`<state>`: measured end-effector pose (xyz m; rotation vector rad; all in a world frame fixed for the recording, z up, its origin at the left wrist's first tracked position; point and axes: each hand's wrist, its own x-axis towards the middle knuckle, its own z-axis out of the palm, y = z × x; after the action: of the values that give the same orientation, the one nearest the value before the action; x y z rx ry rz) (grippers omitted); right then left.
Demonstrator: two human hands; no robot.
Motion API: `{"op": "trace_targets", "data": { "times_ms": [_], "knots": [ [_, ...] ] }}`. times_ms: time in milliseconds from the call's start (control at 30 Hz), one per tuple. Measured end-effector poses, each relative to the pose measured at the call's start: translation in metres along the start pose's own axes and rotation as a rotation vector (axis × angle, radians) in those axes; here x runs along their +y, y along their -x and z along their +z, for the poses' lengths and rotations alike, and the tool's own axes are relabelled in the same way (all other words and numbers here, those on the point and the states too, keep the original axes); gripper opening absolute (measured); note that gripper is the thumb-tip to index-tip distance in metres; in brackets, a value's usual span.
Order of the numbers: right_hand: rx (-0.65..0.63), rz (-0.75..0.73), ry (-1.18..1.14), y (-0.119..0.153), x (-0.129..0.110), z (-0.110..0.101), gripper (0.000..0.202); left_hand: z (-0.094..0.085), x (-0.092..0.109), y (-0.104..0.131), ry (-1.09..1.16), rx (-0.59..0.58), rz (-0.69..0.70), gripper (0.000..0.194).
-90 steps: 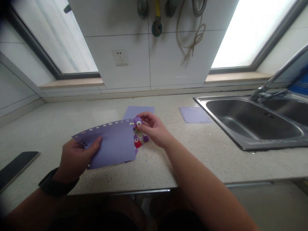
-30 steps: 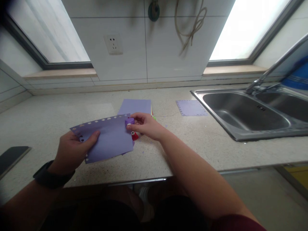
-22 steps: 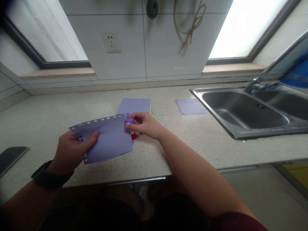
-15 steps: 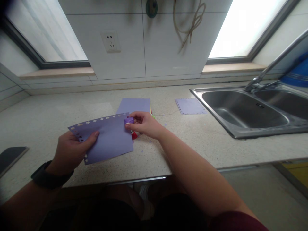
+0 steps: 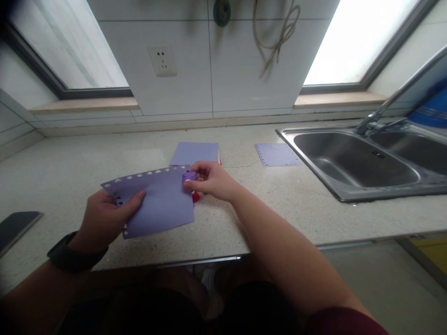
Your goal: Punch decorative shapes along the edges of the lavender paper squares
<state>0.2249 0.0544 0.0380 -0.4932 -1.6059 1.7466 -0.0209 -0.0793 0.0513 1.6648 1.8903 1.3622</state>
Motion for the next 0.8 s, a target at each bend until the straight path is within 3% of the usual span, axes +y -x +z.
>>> {"op": "trace_targets", "data": {
  "times_ms": [300,800],
  "knots": [
    [-0.005,-0.038,0.001,0.002,0.0017,0.0001,0.043,-0.0008,0.0089,0.0013,0.038,-0.05,-0.009,0.031],
    [0.019,-0.028,0.007,0.0041,-0.0043,0.0041,0.046,0.0005,0.0056,0.0028,0.039,-0.071,-0.005,0.032]
  ]
}}
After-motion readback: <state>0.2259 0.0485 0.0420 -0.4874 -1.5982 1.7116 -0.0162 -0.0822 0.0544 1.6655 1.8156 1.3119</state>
